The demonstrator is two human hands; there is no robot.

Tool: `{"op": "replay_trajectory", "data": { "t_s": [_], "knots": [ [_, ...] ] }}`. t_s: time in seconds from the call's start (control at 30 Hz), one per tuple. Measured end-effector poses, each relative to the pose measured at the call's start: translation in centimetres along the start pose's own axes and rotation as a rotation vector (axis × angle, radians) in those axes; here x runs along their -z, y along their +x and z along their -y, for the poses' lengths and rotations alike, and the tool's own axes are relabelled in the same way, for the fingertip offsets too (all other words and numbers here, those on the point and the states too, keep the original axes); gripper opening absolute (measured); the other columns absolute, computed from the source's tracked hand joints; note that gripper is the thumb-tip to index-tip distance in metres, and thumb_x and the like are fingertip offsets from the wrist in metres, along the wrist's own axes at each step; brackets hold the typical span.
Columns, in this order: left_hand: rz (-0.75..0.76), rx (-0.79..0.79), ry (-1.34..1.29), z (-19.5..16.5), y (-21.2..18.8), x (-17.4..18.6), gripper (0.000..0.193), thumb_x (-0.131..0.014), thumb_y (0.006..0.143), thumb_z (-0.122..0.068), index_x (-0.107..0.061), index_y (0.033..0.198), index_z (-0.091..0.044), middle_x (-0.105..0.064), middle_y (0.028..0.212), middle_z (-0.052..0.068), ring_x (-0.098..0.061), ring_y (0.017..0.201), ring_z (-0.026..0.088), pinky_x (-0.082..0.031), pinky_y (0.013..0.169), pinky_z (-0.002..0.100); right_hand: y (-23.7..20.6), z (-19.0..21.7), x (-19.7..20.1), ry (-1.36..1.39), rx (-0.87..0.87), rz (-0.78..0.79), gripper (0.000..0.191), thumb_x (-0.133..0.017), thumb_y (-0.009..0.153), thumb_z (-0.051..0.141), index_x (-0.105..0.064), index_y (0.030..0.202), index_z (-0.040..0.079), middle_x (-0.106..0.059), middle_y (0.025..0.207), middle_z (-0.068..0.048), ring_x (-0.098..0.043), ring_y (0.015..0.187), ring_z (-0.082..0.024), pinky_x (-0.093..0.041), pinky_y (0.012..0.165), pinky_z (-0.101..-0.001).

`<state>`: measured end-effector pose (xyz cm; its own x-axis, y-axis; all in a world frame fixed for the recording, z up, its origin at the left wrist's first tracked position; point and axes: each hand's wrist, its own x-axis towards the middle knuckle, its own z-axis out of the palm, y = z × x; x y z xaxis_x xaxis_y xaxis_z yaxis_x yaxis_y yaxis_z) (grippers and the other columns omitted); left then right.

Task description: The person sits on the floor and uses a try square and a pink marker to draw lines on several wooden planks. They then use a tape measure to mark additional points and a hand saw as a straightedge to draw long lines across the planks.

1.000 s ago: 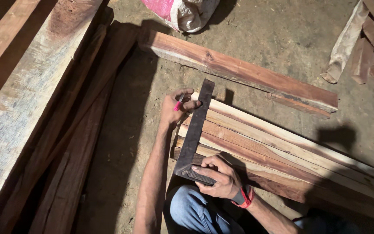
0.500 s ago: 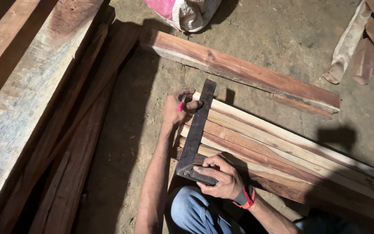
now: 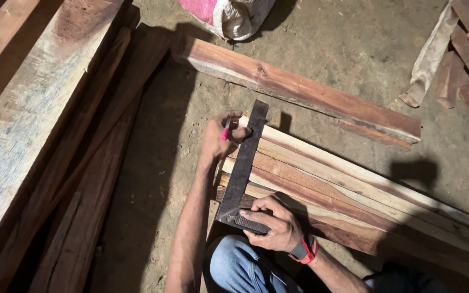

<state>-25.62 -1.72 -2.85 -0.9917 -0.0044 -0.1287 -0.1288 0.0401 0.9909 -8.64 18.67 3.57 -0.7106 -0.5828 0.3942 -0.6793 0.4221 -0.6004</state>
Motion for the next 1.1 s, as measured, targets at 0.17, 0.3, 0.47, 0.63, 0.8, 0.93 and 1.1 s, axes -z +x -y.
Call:
{"op": "replay_trajectory", "data": {
  "t_s": [0.17, 0.3, 0.47, 0.63, 0.8, 0.93, 1.1],
  "knots": [
    [-0.030, 0.009, -0.038, 0.8, -0.2, -0.4, 0.074, -0.088, 0.067, -0.031, -0.065, 0.130, 0.001, -0.080, 0.094, 0.013, -0.075, 0.086, 0.019, -0.061, 0.082, 0.034, -0.1, 0.2, -0.2, -0.004, -0.009, -0.005, 0.058, -0.088, 0.061, 0.008, -0.075, 0.117, 0.015, -0.063, 0.101, -0.006, -0.066, 0.088, -0.020, -0.059, 0.074, -0.0315],
    [-0.031, -0.027, -0.057, 0.9, -0.3, -0.4, 0.075, -0.092, 0.068, -0.031, -0.065, 0.130, 0.002, -0.079, 0.103, 0.013, -0.074, 0.100, 0.019, -0.058, 0.091, 0.033, -0.1, -0.1, -0.2, -0.007, 0.002, 0.005, 0.059, -0.088, 0.061, 0.008, -0.075, 0.118, 0.015, -0.063, 0.100, -0.006, -0.066, 0.088, -0.020, -0.059, 0.074, -0.0308],
    [-0.042, 0.046, -0.113, 0.4, -0.5, -0.4, 0.074, -0.093, 0.066, -0.026, -0.065, 0.129, 0.001, -0.080, 0.102, 0.012, -0.074, 0.099, 0.019, -0.059, 0.090, 0.033, -0.1, 0.0, -0.3, -0.002, -0.006, 0.011, 0.059, -0.089, 0.061, 0.008, -0.075, 0.118, 0.014, -0.063, 0.100, -0.006, -0.066, 0.087, -0.020, -0.058, 0.072, -0.0313],
    [-0.071, -0.009, -0.123, 0.2, -0.9, -0.5, 0.068, -0.093, 0.069, -0.022, -0.066, 0.127, 0.002, -0.079, 0.100, 0.012, -0.074, 0.094, 0.019, -0.059, 0.086, 0.033, -0.2, -0.3, -0.3, -0.011, 0.002, 0.016, 0.058, -0.088, 0.060, 0.008, -0.076, 0.116, 0.014, -0.063, 0.099, -0.006, -0.065, 0.087, -0.021, -0.058, 0.074, -0.0323],
    [-0.073, 0.044, -0.228, 0.4, -0.7, -1.0, 0.062, -0.090, 0.071, -0.016, -0.068, 0.126, 0.003, -0.077, 0.091, 0.010, -0.070, 0.074, 0.015, -0.057, 0.063, 0.028, -0.6, -0.7, -0.3, 0.058, -0.059, 0.043, 0.057, -0.090, 0.061, 0.008, -0.076, 0.115, 0.015, -0.064, 0.100, -0.005, -0.067, 0.089, -0.021, -0.059, 0.076, -0.0322],
    [-0.076, 0.035, -0.203, 0.8, -0.6, -1.3, 0.061, -0.090, 0.073, -0.014, -0.067, 0.126, 0.004, -0.075, 0.089, 0.009, -0.067, 0.071, 0.013, -0.055, 0.060, 0.026, 0.3, 0.0, 0.8, 0.074, -0.108, 0.174, 0.060, -0.093, 0.072, 0.018, -0.072, 0.128, 0.022, -0.059, 0.118, -0.004, -0.064, 0.110, -0.021, -0.058, 0.092, -0.0364],
    [-0.039, -0.015, -0.218, 1.6, -0.8, -1.6, 0.062, -0.088, 0.077, -0.013, -0.064, 0.129, 0.007, -0.075, 0.093, 0.011, -0.069, 0.079, 0.014, -0.057, 0.068, 0.027, 4.0, 0.7, 3.5, -0.275, -0.202, 0.389, 0.126, -0.097, 0.041, 0.047, -0.042, 0.151, 0.021, -0.019, 0.159, -0.021, -0.013, 0.146, -0.049, -0.013, 0.114, -0.0690]
  ]
}}
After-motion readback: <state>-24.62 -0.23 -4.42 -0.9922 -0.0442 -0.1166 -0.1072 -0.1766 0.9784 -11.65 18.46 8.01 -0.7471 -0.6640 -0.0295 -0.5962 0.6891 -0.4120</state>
